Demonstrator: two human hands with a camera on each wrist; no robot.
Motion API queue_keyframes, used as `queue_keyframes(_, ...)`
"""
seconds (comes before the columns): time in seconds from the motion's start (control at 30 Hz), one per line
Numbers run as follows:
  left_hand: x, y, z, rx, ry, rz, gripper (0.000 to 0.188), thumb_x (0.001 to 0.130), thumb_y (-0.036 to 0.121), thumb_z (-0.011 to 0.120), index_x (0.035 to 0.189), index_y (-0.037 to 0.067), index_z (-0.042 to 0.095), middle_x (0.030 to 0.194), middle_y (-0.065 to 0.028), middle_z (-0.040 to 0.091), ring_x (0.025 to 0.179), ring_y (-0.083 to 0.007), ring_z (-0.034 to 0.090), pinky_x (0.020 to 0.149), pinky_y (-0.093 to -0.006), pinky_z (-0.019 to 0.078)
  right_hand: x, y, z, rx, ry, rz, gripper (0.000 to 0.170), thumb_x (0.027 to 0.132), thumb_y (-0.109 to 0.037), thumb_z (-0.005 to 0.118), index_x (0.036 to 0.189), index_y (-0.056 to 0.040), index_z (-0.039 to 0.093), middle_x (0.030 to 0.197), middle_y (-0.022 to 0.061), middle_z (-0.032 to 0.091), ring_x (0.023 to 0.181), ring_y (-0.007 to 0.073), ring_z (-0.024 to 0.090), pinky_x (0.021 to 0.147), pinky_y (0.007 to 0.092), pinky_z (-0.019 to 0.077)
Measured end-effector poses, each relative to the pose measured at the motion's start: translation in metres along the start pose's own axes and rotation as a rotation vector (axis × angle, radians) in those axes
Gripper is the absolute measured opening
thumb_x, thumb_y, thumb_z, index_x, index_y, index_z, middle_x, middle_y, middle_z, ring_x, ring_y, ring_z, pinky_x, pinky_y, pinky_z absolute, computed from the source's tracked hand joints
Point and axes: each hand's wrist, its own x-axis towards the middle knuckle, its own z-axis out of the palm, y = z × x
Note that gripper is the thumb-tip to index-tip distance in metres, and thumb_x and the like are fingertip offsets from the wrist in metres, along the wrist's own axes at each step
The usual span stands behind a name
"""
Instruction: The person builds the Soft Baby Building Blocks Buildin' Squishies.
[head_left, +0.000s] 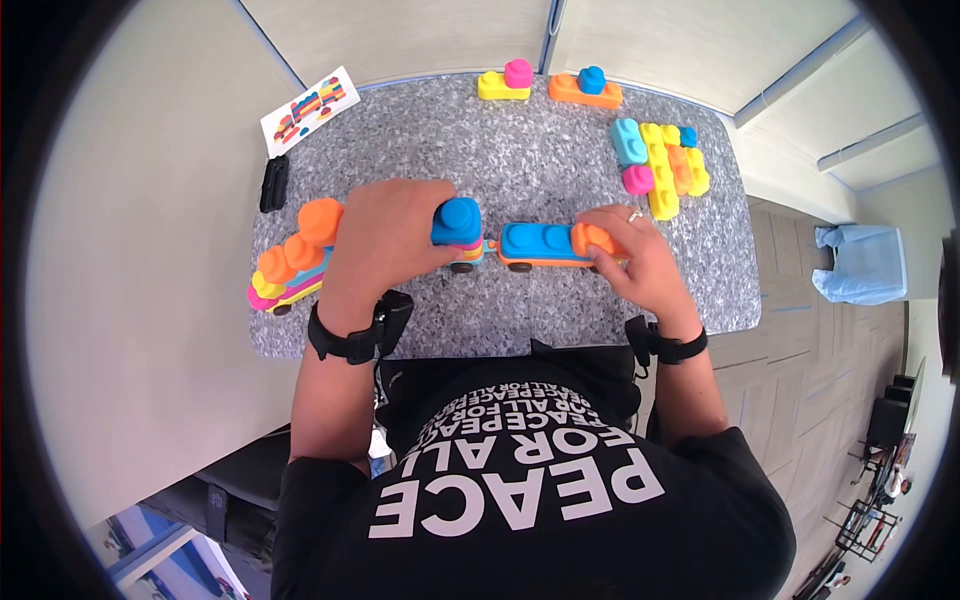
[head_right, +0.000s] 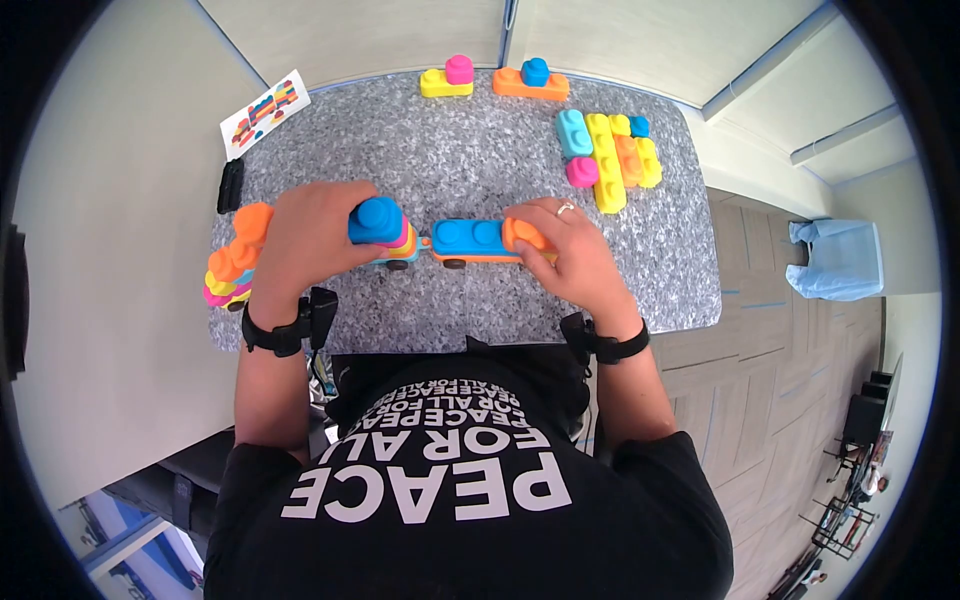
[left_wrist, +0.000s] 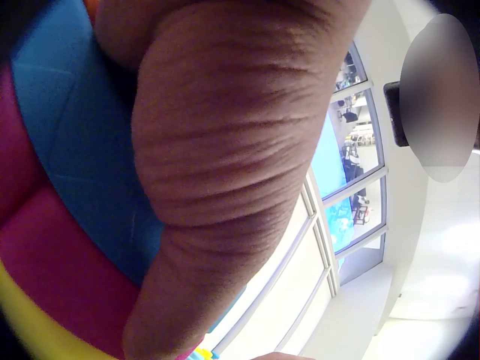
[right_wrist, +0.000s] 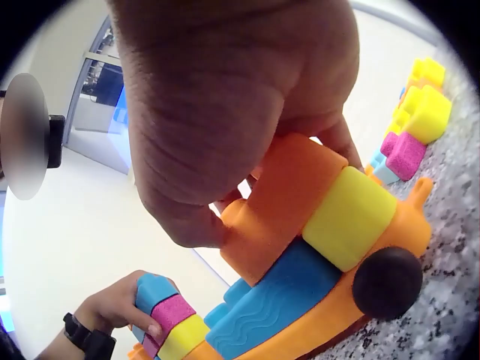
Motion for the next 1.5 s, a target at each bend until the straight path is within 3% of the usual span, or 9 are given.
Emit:
queue_keyframes(0.1,0.000,-0.001,0.000,-0.013,0.002,0.010,0.048,0.074,0.036,0.101,0.112,0.016,0.080,0.101,-0.0096,0.083,0.100,-0.0381,0.080,0.087,-0.0518,0.0603,0.004,0.007,-0.010,0.141,0.096,0.001,0.043,0.099,-0.014,0.085,0.140,-0.0094,0.077,0.132,0.0130,0.080,0.119,0.0377,0.076,0.103,0.0480,0.0608)
queue_keyframes(0.27,0.000,-0.003,0.003,-0.024,0.018,0.020,0.047,0.075,0.037,0.100,0.111,0.016,0.080,0.099,-0.0099,0.082,0.099,-0.0384,0.079,0.087,-0.0521,0.0602,0.011,0.094,-0.060,-0.298,0.341,0.339,0.036,0.098,-0.015,0.089,0.132,-0.0068,0.083,0.121,0.0154,0.084,0.102,0.0356,0.080,0.092,0.0458,0.0643)
queue_keyframes(0.47,0.000,-0.003,0.001,-0.019,0.004,0.018,0.048,0.074,0.038,0.101,0.112,0.016,0.081,0.100,-0.0101,0.082,0.099,-0.0380,0.079,0.087,-0.0521,0.0603,0.013,0.155,-0.075,-0.441,0.267,0.520,0.030,0.097,-0.016,0.087,0.126,-0.0075,0.087,0.123,0.0177,0.083,0.101,0.0376,0.081,0.090,0.0471,0.0650)
queue_keyframes(0.73,0.001,-0.002,0.001,-0.016,-0.004,0.003,0.048,0.074,0.039,0.101,0.111,0.017,0.081,0.100,-0.0098,0.082,0.099,-0.0378,0.080,0.087,-0.0519,0.0608,0.013,0.185,-0.067,-0.449,0.313,0.509,0.027,0.098,-0.015,0.085,0.124,-0.0074,0.087,0.120,0.0179,0.084,0.103,0.0392,0.082,0.093,0.0490,0.0647)
queue_keyframes(0.97,0.001,-0.002,0.001,-0.013,-0.015,-0.003,0.046,0.074,0.037,0.100,0.110,0.017,0.081,0.100,-0.0092,0.082,0.098,-0.0380,0.080,0.086,-0.0522,0.0607,0.025,0.130,-0.091,-0.415,0.478,0.368,0.024,0.104,-0.010,0.081,0.128,-0.0056,0.083,0.120,0.0150,0.085,0.107,0.0339,0.083,0.094,0.0449,0.0655)
queue_keyframes(1.07,0.001,-0.004,0.004,-0.013,0.008,0.006,0.046,0.074,0.036,0.100,0.111,0.017,0.081,0.100,-0.0091,0.083,0.099,-0.0379,0.080,0.086,-0.0523,0.0607,0.033,0.074,-0.090,0.044,0.489,0.446,0.021,0.107,-0.002,0.076,0.126,-0.0032,0.083,0.119,0.0137,0.085,0.112,0.0330,0.083,0.098,0.0432,0.0653)
queue_keyframes(1.2,0.000,-0.004,0.005,-0.023,0.019,0.013,0.047,0.073,0.034,0.100,0.112,0.017,0.080,0.101,-0.0092,0.083,0.099,-0.0379,0.080,0.086,-0.0521,0.0607,0.035,0.010,-0.063,0.014,0.285,-0.013,0.026,0.103,0.008,0.072,0.125,-0.0031,0.082,0.126,0.0129,0.082,0.113,0.0302,0.081,0.099,0.0399,0.0647)
queue_keyframes(1.4,0.000,-0.001,0.002,-0.012,0.001,0.003,0.047,0.074,0.034,0.101,0.112,0.017,0.080,0.101,-0.0095,0.083,0.099,-0.0379,0.080,0.085,-0.0522,0.0606,0.038,-0.035,-0.007,0.166,0.072,-0.128,0.033,0.094,0.012,0.073,0.122,-0.0030,0.083,0.124,0.0110,0.081,0.118,0.0318,0.079,0.102,0.0409,0.0628)
queue_keyframes(1.5,0.000,-0.002,0.002,-0.002,-0.003,0.004,0.047,0.074,0.034,0.101,0.112,0.017,0.080,0.101,-0.0097,0.083,0.099,-0.0383,0.080,0.085,-0.0523,0.0607,0.042,-0.037,0.016,0.094,0.102,-0.184,0.037,0.091,0.014,0.073,0.120,-0.0048,0.085,0.120,0.0107,0.079,0.111,0.0325,0.079,0.097,0.0419,0.0636)
